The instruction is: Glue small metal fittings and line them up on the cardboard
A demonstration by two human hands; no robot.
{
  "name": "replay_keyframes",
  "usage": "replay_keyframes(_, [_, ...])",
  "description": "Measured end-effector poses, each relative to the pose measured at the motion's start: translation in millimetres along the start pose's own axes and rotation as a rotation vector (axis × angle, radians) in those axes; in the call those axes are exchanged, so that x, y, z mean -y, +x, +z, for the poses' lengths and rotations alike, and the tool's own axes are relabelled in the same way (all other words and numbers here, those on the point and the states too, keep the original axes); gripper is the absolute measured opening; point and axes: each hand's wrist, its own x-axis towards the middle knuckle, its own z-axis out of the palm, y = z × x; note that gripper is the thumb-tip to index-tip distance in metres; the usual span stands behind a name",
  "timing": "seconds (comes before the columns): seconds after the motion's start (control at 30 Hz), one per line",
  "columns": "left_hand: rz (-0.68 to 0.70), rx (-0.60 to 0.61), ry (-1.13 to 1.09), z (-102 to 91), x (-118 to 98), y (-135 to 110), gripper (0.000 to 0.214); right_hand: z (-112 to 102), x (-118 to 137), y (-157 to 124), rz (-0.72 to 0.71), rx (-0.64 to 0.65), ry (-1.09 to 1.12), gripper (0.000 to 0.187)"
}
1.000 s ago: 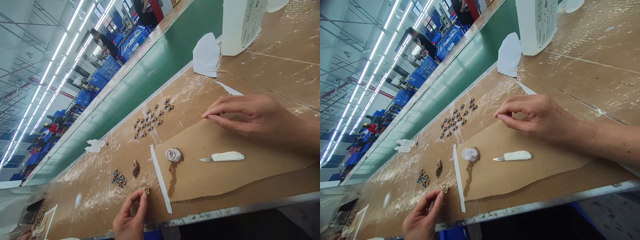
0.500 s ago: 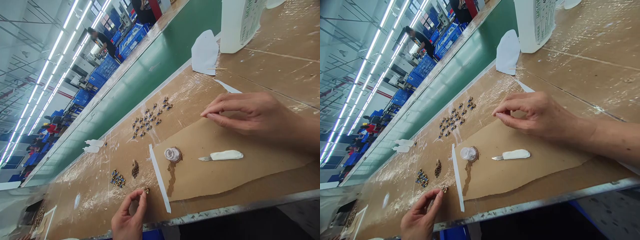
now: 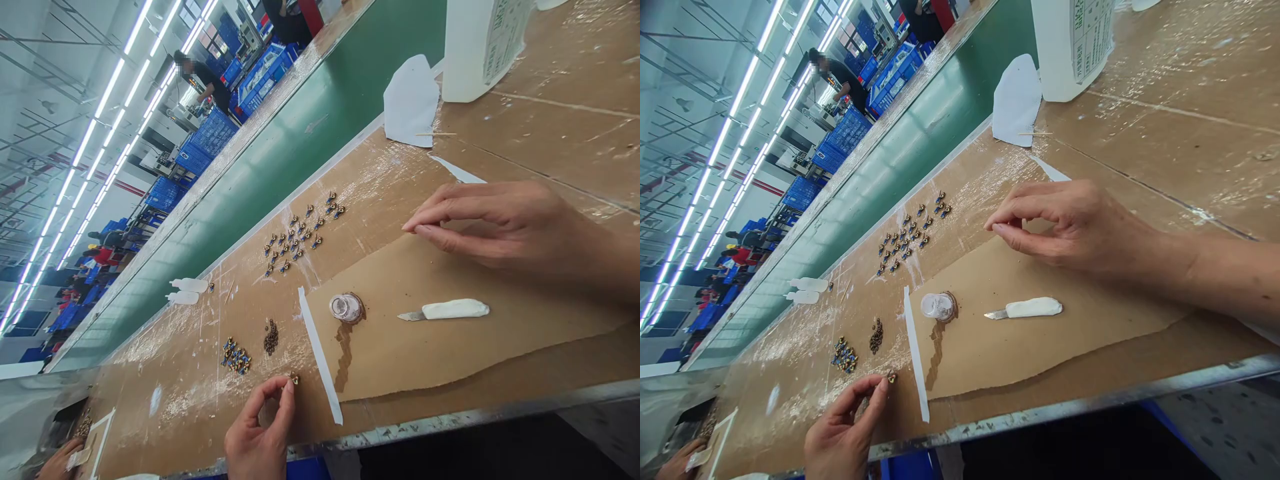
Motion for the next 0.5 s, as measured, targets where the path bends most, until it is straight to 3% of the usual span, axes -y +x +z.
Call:
replay_keyframes(0.23, [0.030,0.026,0.057,0.6,-9.2,-2.3,0.038,0.0,0.1,-0.3,0.000,-0.008,0.004,0.011])
replay_keyframes(0.5, [0.031,0.032,0.066,1.2,-2.5,-0.1,0.039,0.9,-0.4,0.2,-0.002,-0.009,0.017,0.010])
